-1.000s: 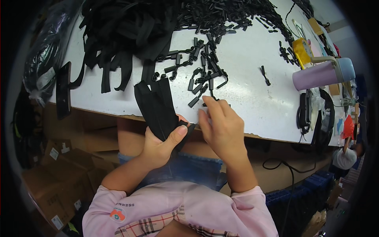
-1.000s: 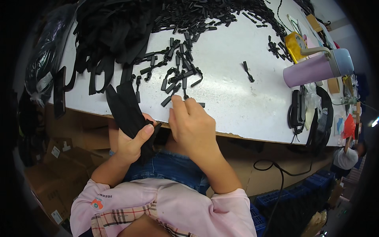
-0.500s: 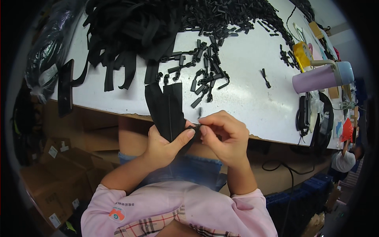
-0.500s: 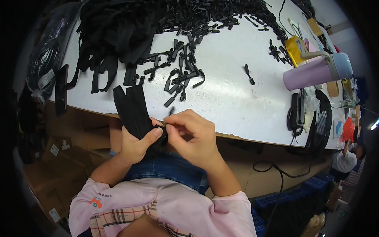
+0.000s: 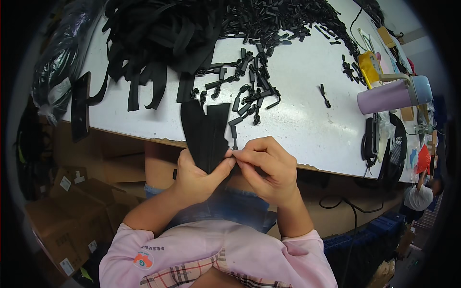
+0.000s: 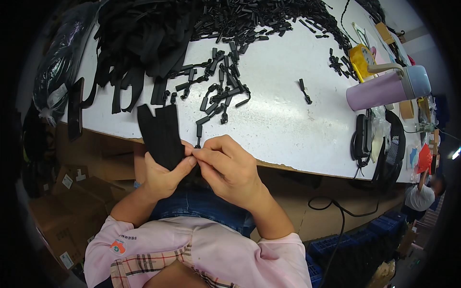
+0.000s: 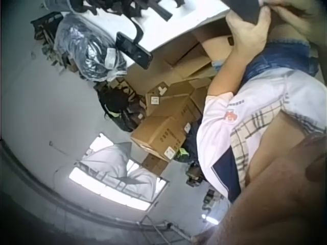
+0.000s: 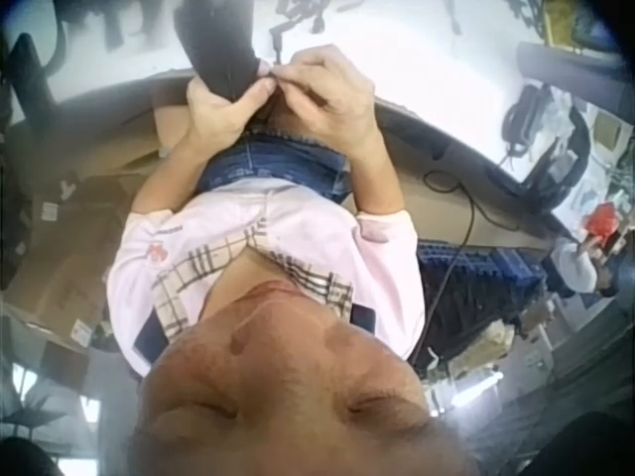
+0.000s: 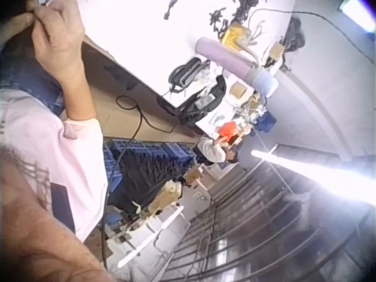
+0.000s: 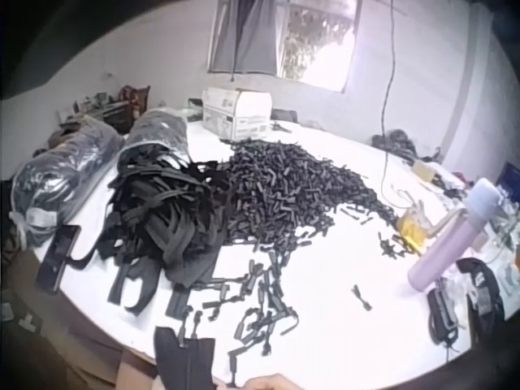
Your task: Assembling plastic tips onto black fabric straps at a workbench.
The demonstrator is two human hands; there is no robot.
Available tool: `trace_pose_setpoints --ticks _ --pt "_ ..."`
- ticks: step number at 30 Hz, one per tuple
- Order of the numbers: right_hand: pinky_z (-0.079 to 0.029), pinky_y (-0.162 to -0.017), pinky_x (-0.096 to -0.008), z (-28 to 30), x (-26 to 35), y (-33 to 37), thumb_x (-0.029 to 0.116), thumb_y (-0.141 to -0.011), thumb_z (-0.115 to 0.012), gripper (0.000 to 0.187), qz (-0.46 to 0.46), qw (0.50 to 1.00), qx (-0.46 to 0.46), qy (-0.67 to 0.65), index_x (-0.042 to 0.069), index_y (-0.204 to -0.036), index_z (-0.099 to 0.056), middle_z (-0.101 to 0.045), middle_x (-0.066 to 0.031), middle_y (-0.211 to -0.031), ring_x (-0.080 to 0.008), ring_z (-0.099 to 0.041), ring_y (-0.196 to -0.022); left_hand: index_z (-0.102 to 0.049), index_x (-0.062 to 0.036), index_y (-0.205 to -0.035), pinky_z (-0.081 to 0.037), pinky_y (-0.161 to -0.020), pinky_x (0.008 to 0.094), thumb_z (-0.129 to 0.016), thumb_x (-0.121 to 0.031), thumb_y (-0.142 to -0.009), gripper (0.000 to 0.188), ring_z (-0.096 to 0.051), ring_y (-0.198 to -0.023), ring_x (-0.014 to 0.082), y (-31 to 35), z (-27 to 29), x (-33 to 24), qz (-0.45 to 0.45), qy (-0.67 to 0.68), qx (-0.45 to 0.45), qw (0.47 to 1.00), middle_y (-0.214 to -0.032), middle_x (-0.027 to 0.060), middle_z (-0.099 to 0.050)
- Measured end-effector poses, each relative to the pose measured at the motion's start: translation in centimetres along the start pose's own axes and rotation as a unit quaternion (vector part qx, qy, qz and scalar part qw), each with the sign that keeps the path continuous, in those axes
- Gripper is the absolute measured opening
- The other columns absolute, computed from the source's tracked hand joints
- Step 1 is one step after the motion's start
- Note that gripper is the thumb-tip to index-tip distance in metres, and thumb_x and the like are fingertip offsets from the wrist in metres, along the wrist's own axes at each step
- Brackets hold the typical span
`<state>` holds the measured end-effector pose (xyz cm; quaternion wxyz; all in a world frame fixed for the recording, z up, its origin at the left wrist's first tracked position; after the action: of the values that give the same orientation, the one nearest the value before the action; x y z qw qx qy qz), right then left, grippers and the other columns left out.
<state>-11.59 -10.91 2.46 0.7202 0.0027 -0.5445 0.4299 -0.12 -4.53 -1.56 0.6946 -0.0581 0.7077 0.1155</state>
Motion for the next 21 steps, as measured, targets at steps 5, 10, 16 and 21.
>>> trace_pose_setpoints --ticks 5,10,16,21 --pt "-0.041 -0.048 -0.0189 -0.7 -0.4 1.4 -0.006 -0.069 -0.06 0.011 -0.151 0.967 -0.132 -0.158 -0.003 -0.079 -0.056 -0.052 -0.0078 -0.076 -0.0086 -0.051 -0.055 -0.054 0.0009 -0.09 -0.043 -0.066 0.0211 -0.058 -0.004 -0.075 0.017 -0.052 -0.072 0.0075 0.3 0.4 -1.4 -0.06 0.085 -0.064 0.993 -0.08 0.0036 -0.056" --pt "-0.038 -0.047 -0.0171 -1.7 -0.7 1.6 -0.005 -0.072 -0.057 0.01 -0.135 0.968 -0.12 -0.176 -0.004 -0.081 -0.054 -0.052 -0.006 -0.074 -0.0054 -0.048 -0.054 -0.053 0.0008 -0.092 -0.042 -0.068 0.0221 -0.058 -0.004 -0.075 0.018 -0.052 -0.074 0.0088 0.1 0.3 -2.1 -0.142 0.018 -0.057 0.988 -0.083 0.0048 -0.055" --pt "-0.031 -0.042 -0.0156 -2.3 -2.6 2.1 -0.004 -0.075 -0.054 0.006 -0.262 0.846 -0.06 -0.461 -0.002 -0.08 -0.052 -0.05 -0.0015 -0.068 -0.0022 -0.041 -0.05 -0.053 0.0016 -0.092 -0.043 -0.07 0.0234 -0.056 -0.003 -0.076 0.017 -0.053 -0.077 0.0102 0.0 0.2 -1.8 -0.064 0.132 -0.014 0.989 -0.085 0.0061 -0.056" --pt "-0.027 -0.041 -0.015 -2.5 -3.0 2.2 -0.003 -0.076 -0.054 0.003 -0.294 0.8 0.005 -0.523 -0.002 -0.078 -0.051 -0.049 -0.0007 -0.068 -0.0008 -0.039 -0.05 -0.054 0.0031 -0.085 -0.039 -0.071 0.024 -0.055 -0.004 -0.072 0.015 -0.05 -0.076 0.0134 -0.2 -0.2 -1.4 -0.008 0.166 0.011 0.986 -0.082 0.0089 -0.053"
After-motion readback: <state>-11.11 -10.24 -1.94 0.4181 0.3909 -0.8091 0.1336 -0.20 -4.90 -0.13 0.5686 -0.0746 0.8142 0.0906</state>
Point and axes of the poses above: each hand's wrist, its own y-axis away from the middle knuckle, its own z-axis out of the back of the hand, x = y × z, the point moved 5 cm from there along -y, towards the middle knuckle
